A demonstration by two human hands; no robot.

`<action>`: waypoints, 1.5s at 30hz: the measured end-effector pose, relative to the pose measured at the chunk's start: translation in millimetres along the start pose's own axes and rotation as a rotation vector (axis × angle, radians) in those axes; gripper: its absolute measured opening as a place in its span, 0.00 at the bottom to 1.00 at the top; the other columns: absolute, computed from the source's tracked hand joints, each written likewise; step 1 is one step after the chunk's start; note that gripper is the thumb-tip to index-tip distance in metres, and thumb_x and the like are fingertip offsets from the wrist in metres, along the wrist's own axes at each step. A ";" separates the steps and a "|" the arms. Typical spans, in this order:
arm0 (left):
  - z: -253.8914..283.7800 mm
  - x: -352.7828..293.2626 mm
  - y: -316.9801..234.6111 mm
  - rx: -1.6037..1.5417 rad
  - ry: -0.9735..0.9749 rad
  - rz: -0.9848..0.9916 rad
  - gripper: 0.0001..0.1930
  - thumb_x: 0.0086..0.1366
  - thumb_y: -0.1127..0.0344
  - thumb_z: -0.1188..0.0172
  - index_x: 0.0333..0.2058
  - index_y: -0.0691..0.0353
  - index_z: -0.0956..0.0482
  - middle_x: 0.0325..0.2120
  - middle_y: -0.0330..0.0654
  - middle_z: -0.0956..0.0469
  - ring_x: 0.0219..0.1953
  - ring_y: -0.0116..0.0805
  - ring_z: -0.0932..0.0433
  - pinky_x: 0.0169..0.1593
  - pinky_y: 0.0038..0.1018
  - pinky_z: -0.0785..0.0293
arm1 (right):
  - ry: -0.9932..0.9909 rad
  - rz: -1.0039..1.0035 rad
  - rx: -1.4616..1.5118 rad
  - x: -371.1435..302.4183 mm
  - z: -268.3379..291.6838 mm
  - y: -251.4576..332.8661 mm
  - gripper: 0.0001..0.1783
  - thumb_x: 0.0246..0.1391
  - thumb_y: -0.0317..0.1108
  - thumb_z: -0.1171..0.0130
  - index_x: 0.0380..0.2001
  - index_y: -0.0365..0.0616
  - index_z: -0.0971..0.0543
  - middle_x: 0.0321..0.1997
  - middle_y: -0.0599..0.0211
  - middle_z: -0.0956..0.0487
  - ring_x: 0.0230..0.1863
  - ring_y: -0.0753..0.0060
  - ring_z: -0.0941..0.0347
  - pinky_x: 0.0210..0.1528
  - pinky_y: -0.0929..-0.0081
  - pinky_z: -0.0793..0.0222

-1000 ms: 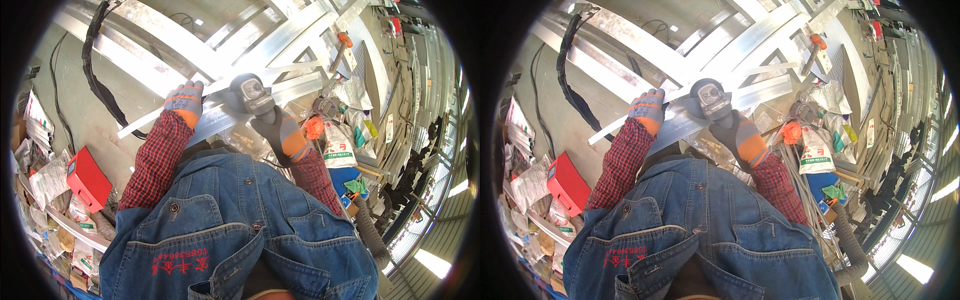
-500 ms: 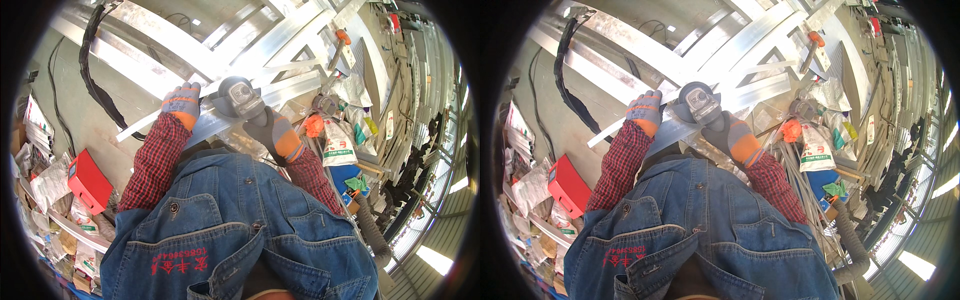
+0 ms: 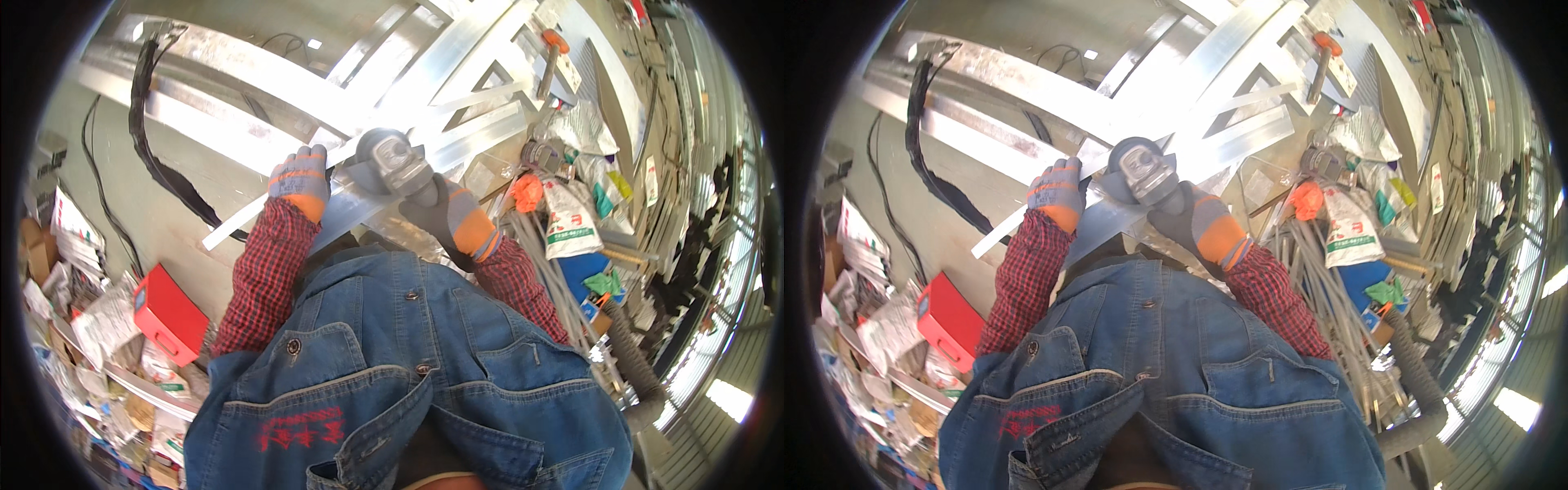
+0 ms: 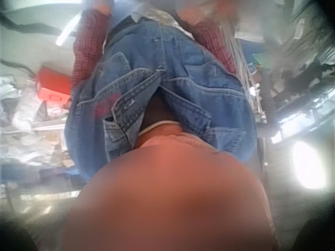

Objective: The person welds multiple aluminum strips onto a metal frame using a welding torch, then grinds the welded joints with an angle grinder. The person repositions strips and repeats welding and grinding steps to complete the assembly.

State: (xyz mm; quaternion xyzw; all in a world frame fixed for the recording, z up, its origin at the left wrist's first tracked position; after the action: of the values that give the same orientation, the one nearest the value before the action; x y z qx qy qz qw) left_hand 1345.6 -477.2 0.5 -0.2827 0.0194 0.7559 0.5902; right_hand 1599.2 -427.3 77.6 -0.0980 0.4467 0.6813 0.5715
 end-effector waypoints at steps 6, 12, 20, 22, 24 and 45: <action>11.9 -6.4 1.8 -0.031 0.060 -0.001 0.21 0.74 0.54 0.33 0.58 0.58 0.20 0.54 0.51 0.17 0.57 0.55 0.16 0.61 0.48 0.20 | -0.091 -0.030 0.038 -13.9 20.3 -9.2 0.36 0.59 0.52 0.25 0.60 0.34 0.18 0.45 0.48 0.10 0.47 0.58 0.12 0.50 0.60 0.18; 19.0 -25.1 41.5 -0.031 0.068 0.077 0.22 0.72 0.54 0.30 0.58 0.59 0.20 0.55 0.52 0.17 0.56 0.56 0.16 0.61 0.48 0.19 | -0.061 -0.046 0.166 -14.4 21.4 -19.4 0.39 0.56 0.59 0.28 0.57 0.34 0.17 0.49 0.40 0.12 0.52 0.43 0.13 0.54 0.55 0.18; -4.4 -18.8 59.9 -0.031 0.127 0.031 0.19 0.71 0.55 0.31 0.57 0.51 0.16 0.55 0.49 0.16 0.57 0.57 0.16 0.59 0.50 0.19 | 0.055 0.010 0.228 -11.1 -12.6 11.4 0.39 0.56 0.54 0.25 0.58 0.31 0.18 0.46 0.44 0.10 0.48 0.54 0.11 0.52 0.60 0.17; -5.7 -19.1 62.2 -0.018 0.132 0.022 0.18 0.72 0.56 0.31 0.57 0.51 0.16 0.55 0.49 0.16 0.57 0.57 0.16 0.60 0.49 0.19 | 0.138 -0.008 0.293 -14.9 -26.2 23.0 0.29 0.56 0.54 0.30 0.49 0.40 0.12 0.42 0.44 0.11 0.45 0.44 0.12 0.50 0.55 0.18; -5.1 -18.8 61.9 -0.009 0.138 -0.001 0.17 0.73 0.57 0.33 0.57 0.51 0.16 0.55 0.48 0.16 0.57 0.56 0.16 0.60 0.49 0.20 | 0.212 -0.013 0.213 -16.3 -37.7 29.1 0.29 0.56 0.53 0.31 0.50 0.40 0.13 0.40 0.44 0.11 0.45 0.44 0.12 0.49 0.55 0.19; -2.6 -16.0 60.3 0.052 0.187 -0.024 0.16 0.71 0.57 0.32 0.55 0.49 0.17 0.52 0.47 0.16 0.54 0.56 0.16 0.56 0.51 0.18 | 0.105 0.005 0.294 -11.9 -43.5 26.8 0.29 0.57 0.55 0.31 0.49 0.39 0.13 0.43 0.41 0.11 0.47 0.38 0.13 0.50 0.52 0.18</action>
State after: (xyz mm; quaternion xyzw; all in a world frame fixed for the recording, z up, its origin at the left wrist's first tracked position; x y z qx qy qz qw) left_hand 1294.5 -510.5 -12.9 -0.3369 0.0907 0.7183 0.6020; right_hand 1563.5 -465.5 73.3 -0.0476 0.5713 0.6038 0.5539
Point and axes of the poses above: each hand's wrist, its own x-axis towards the middle knuckle, its own z-axis out of the back of the hand, y = z × x, the point moved 9 cm from there along x, towards the middle knuckle
